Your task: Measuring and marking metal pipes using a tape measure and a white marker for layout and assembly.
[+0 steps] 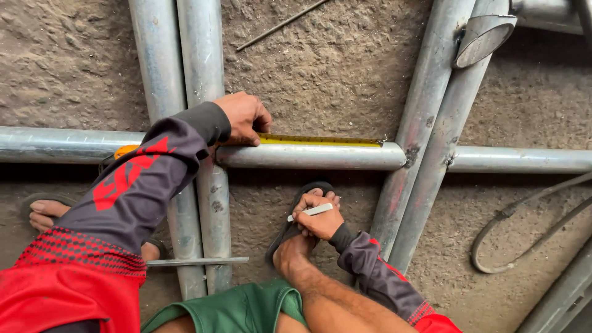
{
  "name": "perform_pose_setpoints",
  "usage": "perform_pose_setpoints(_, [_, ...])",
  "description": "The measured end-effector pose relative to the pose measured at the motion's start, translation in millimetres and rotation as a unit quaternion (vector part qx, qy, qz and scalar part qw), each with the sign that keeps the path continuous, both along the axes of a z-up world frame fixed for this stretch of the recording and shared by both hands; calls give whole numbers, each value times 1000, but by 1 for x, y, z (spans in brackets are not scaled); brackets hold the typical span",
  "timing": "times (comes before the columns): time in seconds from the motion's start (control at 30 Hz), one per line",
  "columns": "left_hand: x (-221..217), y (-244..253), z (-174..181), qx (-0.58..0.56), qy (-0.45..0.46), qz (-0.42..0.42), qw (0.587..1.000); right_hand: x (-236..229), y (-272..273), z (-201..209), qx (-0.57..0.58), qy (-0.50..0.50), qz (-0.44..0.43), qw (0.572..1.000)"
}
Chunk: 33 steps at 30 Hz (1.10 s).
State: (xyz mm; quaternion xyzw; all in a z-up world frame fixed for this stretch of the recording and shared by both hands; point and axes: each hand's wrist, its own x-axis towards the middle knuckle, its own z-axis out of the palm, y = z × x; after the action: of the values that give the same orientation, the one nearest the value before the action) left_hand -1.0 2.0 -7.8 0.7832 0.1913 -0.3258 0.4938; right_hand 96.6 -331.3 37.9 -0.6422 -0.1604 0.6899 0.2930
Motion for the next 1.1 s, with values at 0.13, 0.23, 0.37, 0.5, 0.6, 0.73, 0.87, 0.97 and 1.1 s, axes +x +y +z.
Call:
perform_pose_setpoints(0.13, [-2, 0, -8, 2, -5, -6, 1000, 3, 12, 9, 67, -48, 5, 997])
perform_pose_setpoints(0.23, [-1, 1, 4, -7, -9, 1, 1000, 9, 22, 25, 152, -112, -6, 982])
perform_pose_setpoints(0.37, [-1, 3, 11, -14, -13, 3, 1000, 8, 35, 43, 230, -192, -18, 954])
perform_pose_setpoints(0.5, [-1, 4, 11, -15, -15, 4, 1000, 11, 39, 48, 219, -211, -7, 953])
perform_pose_setpoints(0.6, [-1, 2, 9, -9, -20, -4, 1000, 11, 37, 45, 211, -234, -10, 949])
perform_pose_setpoints(0.73, [-2, 2, 4, -11, -16, 2, 1000, 9, 35, 43, 210, -247, 12, 946])
perform_pose_setpoints(0.87, [-2, 1, -1, -5, -17, 0, 1000, 9, 42, 47, 205, -250, 48, 945])
perform_pose_setpoints(0.97, [-2, 1, -3, -2, -17, -4, 1000, 13, 32, 35, 182, -266, 0, 947])
perform_pose_setpoints(1.1, [-1, 1, 3, -6, -15, -1, 1000, 25, 11, 20, 171, -301, -25, 938])
